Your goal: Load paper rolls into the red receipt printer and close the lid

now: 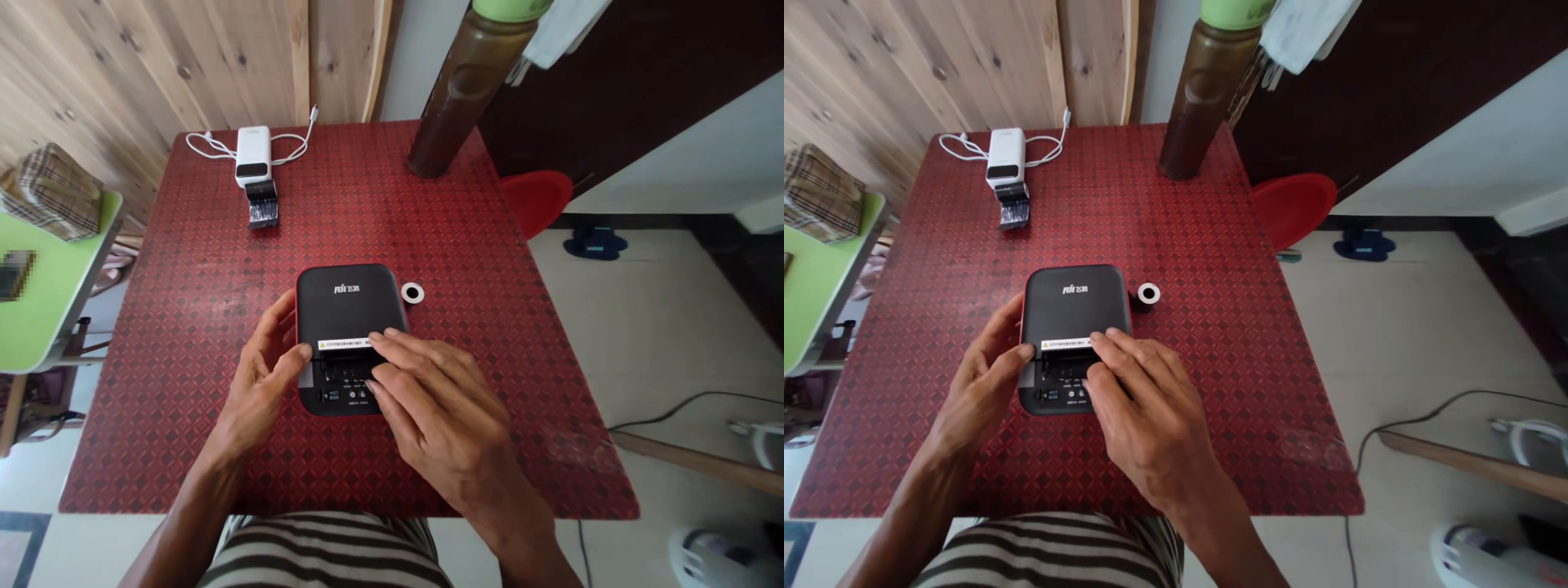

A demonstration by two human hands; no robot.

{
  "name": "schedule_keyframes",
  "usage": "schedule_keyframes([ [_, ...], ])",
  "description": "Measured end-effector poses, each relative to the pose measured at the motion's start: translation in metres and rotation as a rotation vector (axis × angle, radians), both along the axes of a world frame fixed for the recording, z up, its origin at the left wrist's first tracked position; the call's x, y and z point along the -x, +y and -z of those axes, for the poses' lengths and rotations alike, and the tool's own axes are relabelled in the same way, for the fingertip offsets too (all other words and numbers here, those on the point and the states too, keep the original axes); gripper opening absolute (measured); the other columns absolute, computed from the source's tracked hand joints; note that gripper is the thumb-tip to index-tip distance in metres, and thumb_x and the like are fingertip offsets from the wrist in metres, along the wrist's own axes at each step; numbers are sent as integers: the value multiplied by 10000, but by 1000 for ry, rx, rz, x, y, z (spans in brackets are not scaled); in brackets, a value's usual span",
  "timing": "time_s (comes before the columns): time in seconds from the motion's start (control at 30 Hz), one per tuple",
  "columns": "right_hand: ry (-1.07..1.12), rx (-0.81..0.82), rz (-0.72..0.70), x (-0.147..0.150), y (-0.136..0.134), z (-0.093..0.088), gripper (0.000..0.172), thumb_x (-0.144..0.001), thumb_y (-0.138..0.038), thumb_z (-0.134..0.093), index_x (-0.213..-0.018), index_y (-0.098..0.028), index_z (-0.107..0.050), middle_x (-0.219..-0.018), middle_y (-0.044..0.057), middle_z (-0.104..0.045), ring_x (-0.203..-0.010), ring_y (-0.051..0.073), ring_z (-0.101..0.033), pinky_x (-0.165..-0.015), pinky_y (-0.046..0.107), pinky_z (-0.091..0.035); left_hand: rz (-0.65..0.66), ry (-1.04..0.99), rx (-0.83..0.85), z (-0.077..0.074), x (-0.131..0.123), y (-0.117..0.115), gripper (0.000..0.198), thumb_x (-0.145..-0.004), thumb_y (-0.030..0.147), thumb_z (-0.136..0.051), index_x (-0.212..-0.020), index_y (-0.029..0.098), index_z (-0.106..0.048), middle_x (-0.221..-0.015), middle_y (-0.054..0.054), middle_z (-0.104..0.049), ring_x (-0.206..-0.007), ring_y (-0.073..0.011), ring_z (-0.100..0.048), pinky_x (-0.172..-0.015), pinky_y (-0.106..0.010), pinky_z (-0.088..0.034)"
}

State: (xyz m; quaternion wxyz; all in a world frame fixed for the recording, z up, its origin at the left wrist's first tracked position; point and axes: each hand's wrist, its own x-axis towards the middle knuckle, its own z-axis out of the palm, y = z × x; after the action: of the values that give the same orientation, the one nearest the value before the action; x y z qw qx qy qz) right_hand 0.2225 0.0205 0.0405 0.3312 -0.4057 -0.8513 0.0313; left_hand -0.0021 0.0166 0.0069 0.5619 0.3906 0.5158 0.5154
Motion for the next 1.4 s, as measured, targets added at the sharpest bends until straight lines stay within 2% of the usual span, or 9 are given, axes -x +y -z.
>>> schedule_keyframes([
  [0.17,38,67,-7,-1,-1,1,125,-1072,-58,-701,-1094,-175,-738,-1263,110,-898,-1218,262,-860,-1074,411,-652,-2,-11,-13,-1,-3,0,607,-1029,382,-824,-1609,339,-649,-1728,-73,-622,-1623,-355,-562,-1365,-564,-459],
  [0.33,53,83,-7,1,-2,1,131,-1062,-79,-721,-1152,-174,-726,-1261,127,-893,-1212,289,-858,-1062,454,-678,-16,-12,-24,4,-2,-1,617,-1015,401,-845,-1601,340,-662,-1718,-75,-636,-1614,-359,-576,-1356,-569,-470],
  [0.43,162,75,26,-3,-10,5,257,-1043,-86,-744,-1284,-169,-712,-1316,170,-866,-1285,310,-825,-1095,485,-680,-39,-20,8,9,0,-9,582,-1031,422,-836,-1587,352,-680,-1696,-65,-662,-1586,-353,-611,-1343,-566,-483],
  [0.53,310,112,204,-11,-25,18,383,-1036,-117,-758,-1402,-217,-704,-1365,160,-844,-1287,318,-817,-1091,517,-688,-41,-33,39,12,2,-22,537,-1079,436,-765,-1603,354,-681,-1710,-57,-650,-1617,-356,-579,-1350,-555,-471],
  [0.63,459,317,379,-16,-41,40,367,-1110,-320,-710,-1472,-265,-697,-1395,136,-839,-1194,310,-852,-993,497,-724,-22,-31,51,12,5,-30,578,-1064,412,-777,-1629,356,-666,-1723,-61,-639,-1622,-376,-571,-1261,-516,-564],
  [0.77,508,536,396,-12,-55,61,439,-1155,-511,-600,-1505,-260,-687,-1341,131,-865,-1090,307,-883,-900,464,-740,-5,-27,33,9,6,-29,572,-1033,374,-818,-1592,355,-701,-1691,-64,-670,-1563,-367,-634,-1170,-452,-623],
  [0.93,463,488,389,-4,-58,62,415,-1152,-491,-603,-1456,-235,-723,-1291,133,-878,-1132,318,-877,-982,475,-729,-8,-6,30,8,6,-27,580,-1046,349,-798,-1615,370,-686,-1700,-50,-663,-1563,-358,-632,-1208,-475,-597],
  [1.2,425,396,364,-4,-60,56,361,-1161,-397,-604,-1477,-252,-700,-1293,109,-875,-1110,269,-874,-967,391,-722,-12,-15,58,9,5,-31,608,-1059,336,-777,-1651,398,-654,-1700,-31,-664,-1577,-352,-619,-1250,-487,-571],
  [1.4,392,371,363,-1,-60,56,363,-1175,-406,-566,-1476,-230,-667,-1277,129,-868,-1083,267,-873,-943,392,-722,-25,-19,88,5,4,-30,599,-1045,359,-792,-1633,377,-674,-1697,-48,-664,-1574,-367,-621,-1247,-513,-585],
])
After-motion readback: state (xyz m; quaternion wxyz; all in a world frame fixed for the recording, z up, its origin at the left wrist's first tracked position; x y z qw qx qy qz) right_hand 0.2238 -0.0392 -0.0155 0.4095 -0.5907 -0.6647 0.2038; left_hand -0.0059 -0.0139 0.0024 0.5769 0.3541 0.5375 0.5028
